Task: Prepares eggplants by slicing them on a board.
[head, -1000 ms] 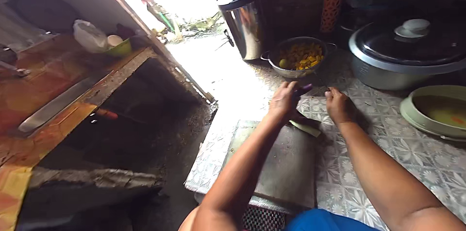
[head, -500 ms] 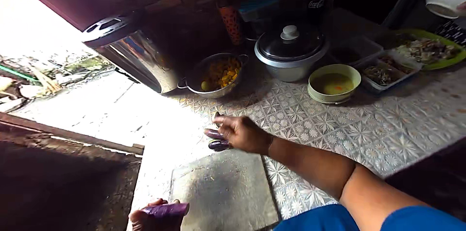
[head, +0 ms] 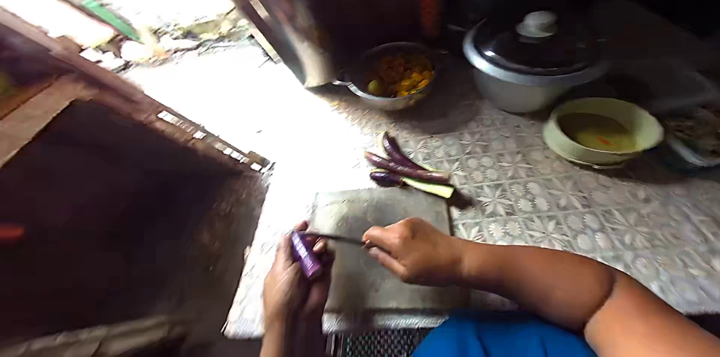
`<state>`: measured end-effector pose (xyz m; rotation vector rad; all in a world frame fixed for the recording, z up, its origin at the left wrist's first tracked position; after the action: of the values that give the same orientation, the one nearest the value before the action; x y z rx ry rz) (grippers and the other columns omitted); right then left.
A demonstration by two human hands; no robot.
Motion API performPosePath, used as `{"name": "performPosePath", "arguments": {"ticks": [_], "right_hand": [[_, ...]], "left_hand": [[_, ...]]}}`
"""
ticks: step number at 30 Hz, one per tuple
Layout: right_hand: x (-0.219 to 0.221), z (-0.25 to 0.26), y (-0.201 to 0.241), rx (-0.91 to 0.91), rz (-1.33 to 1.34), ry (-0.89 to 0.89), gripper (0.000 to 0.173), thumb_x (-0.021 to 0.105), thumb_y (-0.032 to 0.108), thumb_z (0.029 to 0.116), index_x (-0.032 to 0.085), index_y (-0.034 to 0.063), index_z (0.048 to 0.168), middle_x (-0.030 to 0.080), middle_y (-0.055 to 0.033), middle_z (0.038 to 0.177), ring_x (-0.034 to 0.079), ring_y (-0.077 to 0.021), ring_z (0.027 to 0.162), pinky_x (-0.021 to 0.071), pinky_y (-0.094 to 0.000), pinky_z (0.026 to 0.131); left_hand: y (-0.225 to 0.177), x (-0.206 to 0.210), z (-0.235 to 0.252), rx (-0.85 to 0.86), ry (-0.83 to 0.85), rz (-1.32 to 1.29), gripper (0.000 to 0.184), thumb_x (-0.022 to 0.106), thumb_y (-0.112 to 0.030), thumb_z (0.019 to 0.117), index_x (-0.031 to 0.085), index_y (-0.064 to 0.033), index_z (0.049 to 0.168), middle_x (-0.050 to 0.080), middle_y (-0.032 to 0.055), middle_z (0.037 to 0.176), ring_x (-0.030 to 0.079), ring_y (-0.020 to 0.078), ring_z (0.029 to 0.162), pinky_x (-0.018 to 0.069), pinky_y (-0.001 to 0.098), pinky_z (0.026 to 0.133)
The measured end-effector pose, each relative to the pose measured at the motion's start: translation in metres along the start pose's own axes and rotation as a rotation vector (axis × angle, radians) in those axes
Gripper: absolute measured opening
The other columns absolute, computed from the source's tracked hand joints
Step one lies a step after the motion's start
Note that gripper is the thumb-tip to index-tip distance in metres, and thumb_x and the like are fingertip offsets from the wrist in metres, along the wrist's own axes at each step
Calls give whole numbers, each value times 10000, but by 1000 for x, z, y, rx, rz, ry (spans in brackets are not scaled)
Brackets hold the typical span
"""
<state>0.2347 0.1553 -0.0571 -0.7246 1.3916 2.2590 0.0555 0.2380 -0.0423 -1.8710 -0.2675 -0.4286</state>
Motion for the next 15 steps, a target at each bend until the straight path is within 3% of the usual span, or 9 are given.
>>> {"name": "performPosePath", "arguments": {"ticks": [4,7,11,15], "right_hand": [[15,-3,-6,-52,-141,-61,296,457,226,1067,681,32,1060,670,-93,732,682,-236,642,549,-418,568],[20,-4,-7,-71,-202,-66,358,404,273,1090,683,48,1080,662,-78,722,666,-223,617,539,-402,545],[25,-5,-5,-173,-329,-128,359,399,252,1081,692,45,1081,647,-62,684,643,-210,570,515,-359,503],[29,-7,2,-236,-395,-184,331,434,213,1067,711,32,1072,658,-67,682,652,-213,584,523,-343,520]], "left_hand": [[-4,5,5,-37,-139,-114,494,158,-380,1140,550,-80,1115,621,-9,697,585,59,524,496,191,475],[-4,2,8,-31,-130,-184,528,212,-461,1124,570,-73,1115,609,3,698,584,67,532,502,193,493],[-3,1,8,-56,-114,-217,396,334,-388,1125,573,-72,1116,560,2,695,570,76,540,496,188,504],[1,6,5,-113,-173,-192,406,311,-353,1135,568,-41,1099,536,17,700,546,88,527,485,198,492]]}}
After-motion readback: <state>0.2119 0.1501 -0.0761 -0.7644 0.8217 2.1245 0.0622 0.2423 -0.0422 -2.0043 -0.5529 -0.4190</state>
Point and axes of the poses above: each hand's wrist, its own z-axis towards the middle knuckle, its own x-axis out of the palm, y = z × x, the point moved 1 cm from there along z, towards the middle knuckle
